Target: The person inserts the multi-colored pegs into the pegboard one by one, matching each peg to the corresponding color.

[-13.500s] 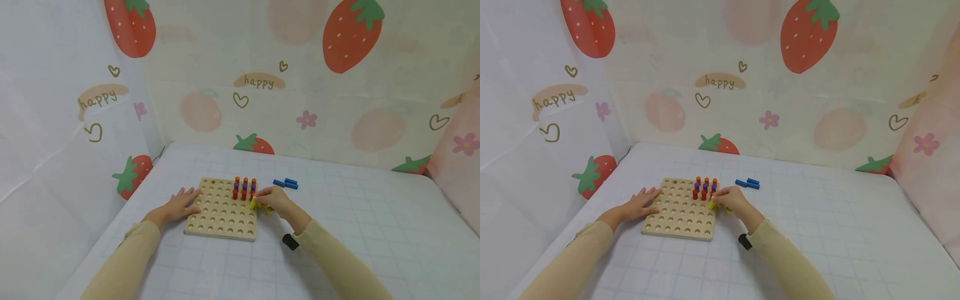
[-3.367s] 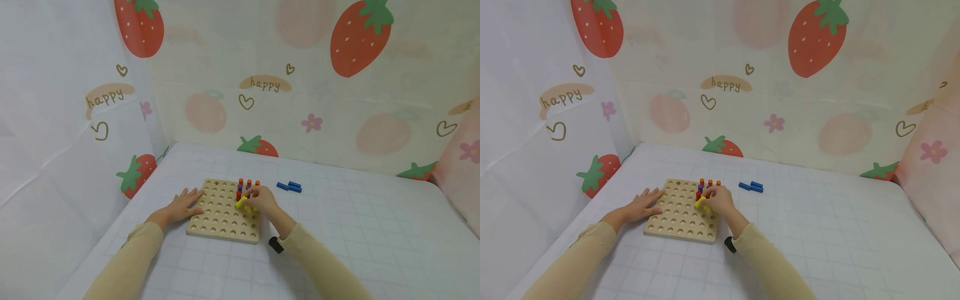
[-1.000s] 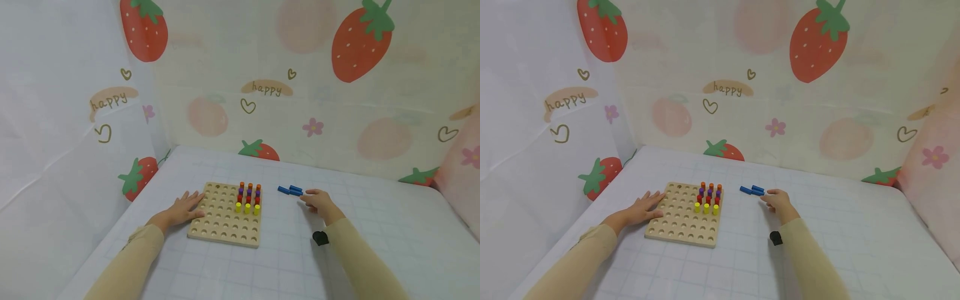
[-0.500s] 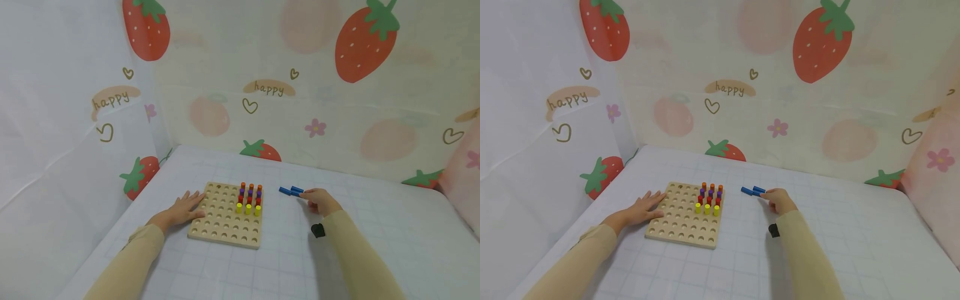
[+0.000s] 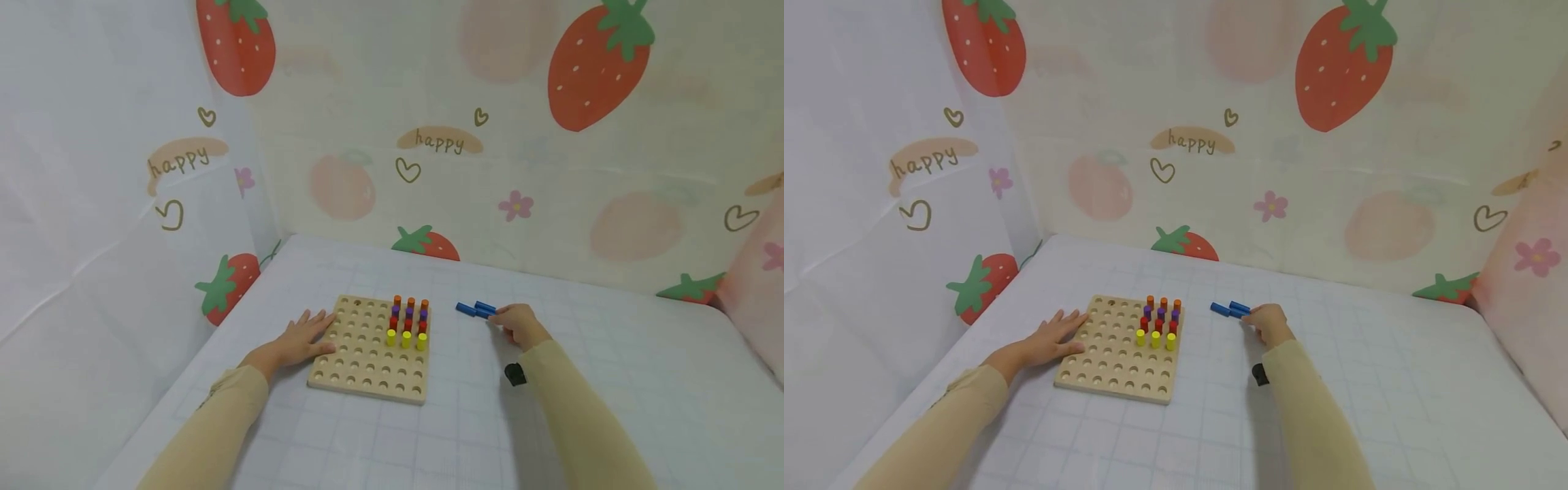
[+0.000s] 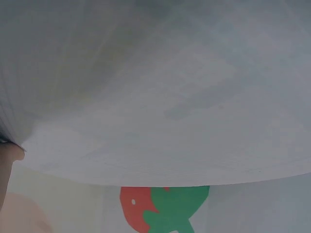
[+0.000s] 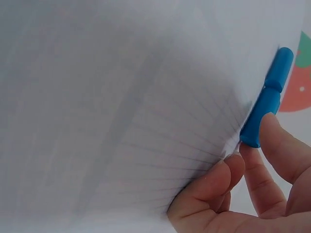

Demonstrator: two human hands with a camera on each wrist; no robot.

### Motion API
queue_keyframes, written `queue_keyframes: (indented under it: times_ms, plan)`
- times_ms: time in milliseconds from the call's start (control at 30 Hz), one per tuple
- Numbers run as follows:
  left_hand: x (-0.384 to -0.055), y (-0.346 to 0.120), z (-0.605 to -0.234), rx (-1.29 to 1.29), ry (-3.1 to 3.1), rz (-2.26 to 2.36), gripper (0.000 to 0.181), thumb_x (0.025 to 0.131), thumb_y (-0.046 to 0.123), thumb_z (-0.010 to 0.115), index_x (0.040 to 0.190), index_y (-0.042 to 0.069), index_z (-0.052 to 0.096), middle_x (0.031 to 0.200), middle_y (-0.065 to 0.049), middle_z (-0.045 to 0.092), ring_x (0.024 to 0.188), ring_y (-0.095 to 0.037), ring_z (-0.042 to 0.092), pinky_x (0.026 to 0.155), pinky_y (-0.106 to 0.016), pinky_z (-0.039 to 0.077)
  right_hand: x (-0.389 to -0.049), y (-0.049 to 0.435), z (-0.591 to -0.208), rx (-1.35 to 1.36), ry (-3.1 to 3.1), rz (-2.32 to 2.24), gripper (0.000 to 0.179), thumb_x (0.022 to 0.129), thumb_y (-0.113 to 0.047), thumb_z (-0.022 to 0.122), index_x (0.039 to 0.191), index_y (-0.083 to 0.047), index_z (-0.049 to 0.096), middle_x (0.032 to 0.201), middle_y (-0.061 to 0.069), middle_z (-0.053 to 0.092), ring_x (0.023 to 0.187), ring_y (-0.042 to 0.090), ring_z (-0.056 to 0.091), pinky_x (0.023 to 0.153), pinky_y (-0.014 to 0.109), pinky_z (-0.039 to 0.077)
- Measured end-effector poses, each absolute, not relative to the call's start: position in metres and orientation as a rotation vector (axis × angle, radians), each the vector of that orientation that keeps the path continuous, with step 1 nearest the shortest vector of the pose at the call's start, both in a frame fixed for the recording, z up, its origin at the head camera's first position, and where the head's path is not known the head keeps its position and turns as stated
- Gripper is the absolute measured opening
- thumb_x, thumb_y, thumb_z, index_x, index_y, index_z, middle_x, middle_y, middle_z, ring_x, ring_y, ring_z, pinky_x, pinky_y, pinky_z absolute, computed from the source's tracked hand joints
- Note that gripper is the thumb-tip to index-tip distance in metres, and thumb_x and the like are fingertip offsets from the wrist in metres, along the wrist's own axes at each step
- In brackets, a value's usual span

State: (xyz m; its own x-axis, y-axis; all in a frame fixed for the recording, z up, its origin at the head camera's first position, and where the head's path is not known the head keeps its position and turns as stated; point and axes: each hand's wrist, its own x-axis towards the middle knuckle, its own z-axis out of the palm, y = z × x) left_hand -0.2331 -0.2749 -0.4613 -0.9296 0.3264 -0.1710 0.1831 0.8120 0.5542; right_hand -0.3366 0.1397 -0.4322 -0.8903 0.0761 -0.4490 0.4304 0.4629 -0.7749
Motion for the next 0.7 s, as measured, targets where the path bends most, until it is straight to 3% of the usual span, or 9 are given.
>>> queue_keyframes:
  times_ms: [367,700]
  plan:
    - [-0.233,-0.279,-0.461,0.394,2.741,0.808,0.083,0.096,0.050,0.053,0.153,0.000,0.021,0.156,-0.031,0.011,0.142,-0.051,-0.006,0.109,-0.067,-0.002,-0.333,0.139,-0.438,0.394,2.450,-1.390,0.018,0.089,-0.003,0.068,0.104,0.005,0.063,0.061,0.000,0.046,0.053,0.011,0.040,0.052,0.024,0.037]
    - [-0.233,-0.275,-0.460,0.389,2.736,0.806,0.083,0.096,0.051,0.053,0.153,0.001,0.020,0.156,-0.031,0.011,0.142,-0.051,-0.005,0.109,-0.067,-0.002,-0.332,0.149,-0.446,0.333,2.465,-1.332,0.030,0.091,-0.011,0.067,0.115,0.005,0.061,0.079,0.004,0.052,0.066,0.014,0.044,0.060,0.025,0.039]
